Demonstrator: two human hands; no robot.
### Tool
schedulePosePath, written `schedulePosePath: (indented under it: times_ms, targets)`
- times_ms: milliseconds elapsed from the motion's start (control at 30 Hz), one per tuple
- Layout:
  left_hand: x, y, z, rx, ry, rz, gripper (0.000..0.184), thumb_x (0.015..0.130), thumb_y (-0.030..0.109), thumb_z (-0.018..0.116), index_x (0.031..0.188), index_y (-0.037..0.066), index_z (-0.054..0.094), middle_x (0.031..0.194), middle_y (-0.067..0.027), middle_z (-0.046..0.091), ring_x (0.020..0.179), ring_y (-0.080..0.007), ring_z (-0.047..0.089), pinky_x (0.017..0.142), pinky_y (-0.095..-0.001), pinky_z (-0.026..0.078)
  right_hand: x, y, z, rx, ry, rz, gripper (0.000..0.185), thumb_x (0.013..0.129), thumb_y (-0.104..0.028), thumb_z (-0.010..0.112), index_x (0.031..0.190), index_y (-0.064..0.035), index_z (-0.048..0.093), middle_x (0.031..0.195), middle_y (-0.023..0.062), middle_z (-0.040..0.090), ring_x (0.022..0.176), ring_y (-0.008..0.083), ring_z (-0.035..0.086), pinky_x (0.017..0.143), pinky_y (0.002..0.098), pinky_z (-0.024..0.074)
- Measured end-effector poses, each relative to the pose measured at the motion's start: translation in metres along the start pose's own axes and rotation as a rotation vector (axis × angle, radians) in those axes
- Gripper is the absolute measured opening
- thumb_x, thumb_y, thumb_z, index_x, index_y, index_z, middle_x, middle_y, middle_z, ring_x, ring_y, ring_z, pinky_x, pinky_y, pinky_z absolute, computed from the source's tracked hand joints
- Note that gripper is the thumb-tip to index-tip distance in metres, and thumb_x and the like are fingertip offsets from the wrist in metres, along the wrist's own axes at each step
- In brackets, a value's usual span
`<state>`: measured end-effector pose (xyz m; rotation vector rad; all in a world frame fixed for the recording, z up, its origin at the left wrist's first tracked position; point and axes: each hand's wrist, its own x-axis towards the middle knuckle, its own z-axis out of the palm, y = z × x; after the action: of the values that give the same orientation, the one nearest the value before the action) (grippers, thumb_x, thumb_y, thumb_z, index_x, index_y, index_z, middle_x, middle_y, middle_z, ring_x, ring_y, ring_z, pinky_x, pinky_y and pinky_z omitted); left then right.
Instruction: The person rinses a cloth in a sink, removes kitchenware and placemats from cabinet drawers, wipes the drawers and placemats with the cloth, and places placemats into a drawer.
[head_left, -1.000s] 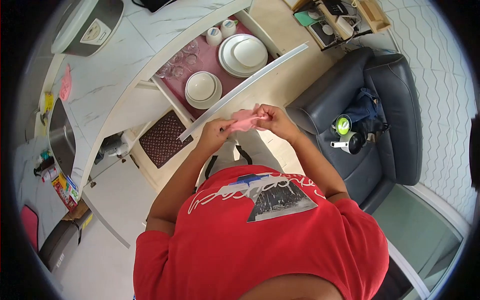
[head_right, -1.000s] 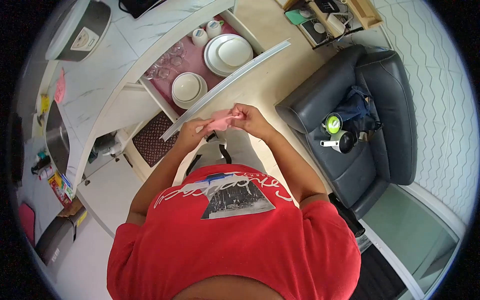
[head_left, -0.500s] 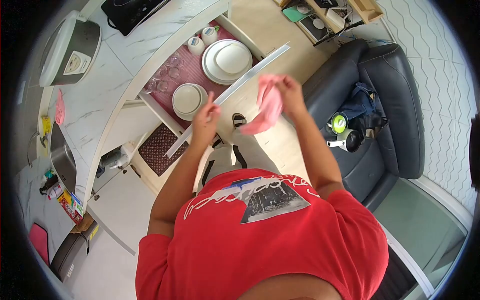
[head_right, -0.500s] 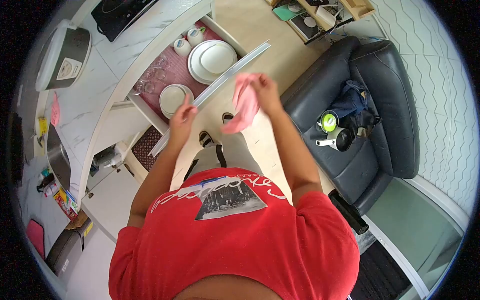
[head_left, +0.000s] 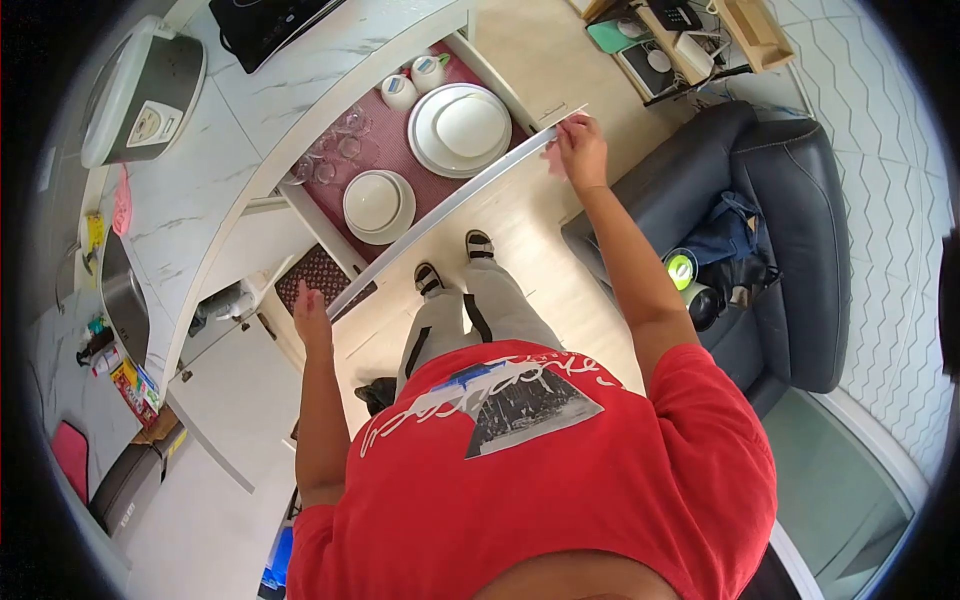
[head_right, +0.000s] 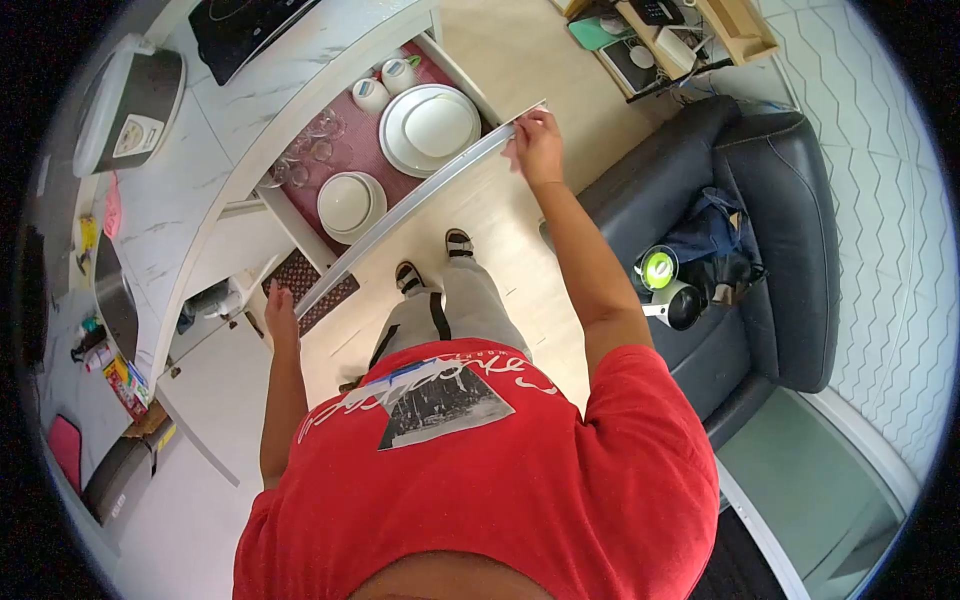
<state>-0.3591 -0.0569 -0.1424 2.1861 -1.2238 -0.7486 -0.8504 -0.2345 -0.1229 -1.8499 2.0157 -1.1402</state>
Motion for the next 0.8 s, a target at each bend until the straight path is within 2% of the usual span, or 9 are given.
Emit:
schedulePosePath:
  times_ms: [67, 100, 200, 367, 467, 533, 600, 633, 800]
  targets:
    - [-0.005, 0.014, 0.001, -0.353, -0.044, -0.308, 0.046, 0.083, 0.014, 0.054, 0.126, 0.002, 0.042, 0.088, -0.0035, 0.056, 0.079, -0.0123, 0.052, 0.074, -0.0247, 0.043, 0.008, 0.015, 0.0, 0.082, 0.042, 0.07, 0.01, 0.071, -0.008, 0.062, 0.078, -0.0013, 0.061, 0.084, 0.0145, 0.056, 0.077, 0.0295, 0.057, 0.068, 0.0357, 0.0463]
    - [-0.013, 0.037, -0.007, -0.419, -0.049, -0.436, 0.049, 0.083, 0.016, 0.054, 0.126, -0.001, 0.039, 0.093, -0.0029, 0.057, 0.083, -0.0111, 0.052, 0.077, -0.024, 0.042, 0.015, 0.021, 0.001, -0.042, 0.006, 0.136, 0.009, 0.07, -0.005, 0.063, 0.077, -0.0016, 0.061, 0.086, 0.0137, 0.055, 0.074, 0.0292, 0.056, 0.067, 0.0359, 0.0463]
    - [-0.017, 0.033, -0.005, -0.462, -0.055, -0.401, 0.048, 0.085, 0.018, 0.053, 0.125, -0.003, 0.039, 0.096, -0.0047, 0.059, 0.086, -0.011, 0.053, 0.078, -0.0224, 0.041, 0.018, 0.017, 0.002, -0.036, 0.217, 0.269, 0.006, 0.07, -0.004, 0.062, 0.076, -0.0028, 0.061, 0.086, 0.0125, 0.053, 0.07, 0.0285, 0.055, 0.067, 0.0359, 0.0462]
    - [-0.016, 0.032, -0.021, -0.408, -0.164, -0.456, 0.046, 0.086, 0.023, 0.052, 0.124, -0.003, 0.041, 0.103, -0.0072, 0.058, 0.09, -0.012, 0.053, 0.084, -0.0215, 0.038, 0.016, -0.012, -0.004, -0.008, 0.092, 0.382, 0.009, 0.074, -0.01, 0.06, 0.078, -0.0018, 0.062, 0.084, 0.012, 0.052, 0.072, 0.0264, 0.056, 0.066, 0.0374, 0.0462]
    - [-0.02, 0.035, -0.033, -0.466, -0.281, -0.498, 0.049, 0.086, 0.027, 0.053, 0.126, 0.001, 0.04, 0.106, -0.0067, 0.056, 0.092, -0.012, 0.052, 0.086, -0.0243, 0.037, 0.004, -0.01, 0.011, -0.052, 0.146, 0.361, 0.01, 0.074, -0.012, 0.06, 0.076, -0.0021, 0.061, 0.081, 0.0121, 0.054, 0.069, 0.0282, 0.056, 0.063, 0.0393, 0.0466]
    - [-0.017, 0.032, -0.036, -0.516, -0.35, -0.45, 0.051, 0.087, 0.032, 0.051, 0.128, 0.004, 0.039, 0.107, -0.0055, 0.056, 0.094, -0.0111, 0.05, 0.084, -0.027, 0.037, -0.007, -0.014, 0.023, -0.228, 0.162, 0.13, 0.012, 0.076, -0.016, 0.057, 0.077, -0.0041, 0.061, 0.078, 0.0129, 0.054, 0.07, 0.0299, 0.056, 0.064, 0.0377, 0.0455]
    - [-0.013, 0.022, -0.04, -0.543, -0.434, -0.429, 0.054, 0.086, 0.036, 0.05, 0.13, 0.007, 0.036, 0.113, -0.0069, 0.053, 0.101, -0.0147, 0.046, 0.09, -0.0309, 0.032, -0.025, -0.028, 0.039, -0.123, 0.14, 0.182, 0.013, 0.076, -0.015, 0.056, 0.074, -0.003, 0.058, 0.078, 0.0143, 0.054, 0.07, 0.0321, 0.055, 0.063, 0.0399, 0.0446]
    - [-0.011, 0.017, -0.041, -0.572, -0.508, -0.41, 0.056, 0.086, 0.039, 0.048, 0.131, 0.009, 0.034, 0.119, -0.0083, 0.049, 0.108, -0.0182, 0.043, 0.096, -0.0348, 0.026, -0.036, -0.043, 0.045, -0.133, 0.109, 0.153, 0.012, 0.076, -0.015, 0.057, 0.074, -0.003, 0.057, 0.078, 0.0146, 0.054, 0.07, 0.0328, 0.055, 0.062, 0.0409, 0.0444]
    - [0.0, 0.015, -0.047, -0.564, -0.585, -0.351, 0.063, 0.086, 0.044, 0.046, 0.133, 0.007, 0.029, 0.12, -0.0107, 0.048, 0.106, -0.0189, 0.045, 0.093, -0.0329, 0.031, -0.129, -0.138, 0.089, -0.019, -0.051, 0.034, 0.006, 0.072, -0.006, 0.056, 0.077, -0.0052, 0.057, 0.079, 0.0164, 0.054, 0.071, 0.0347, 0.054, 0.063, 0.0432, 0.0446]
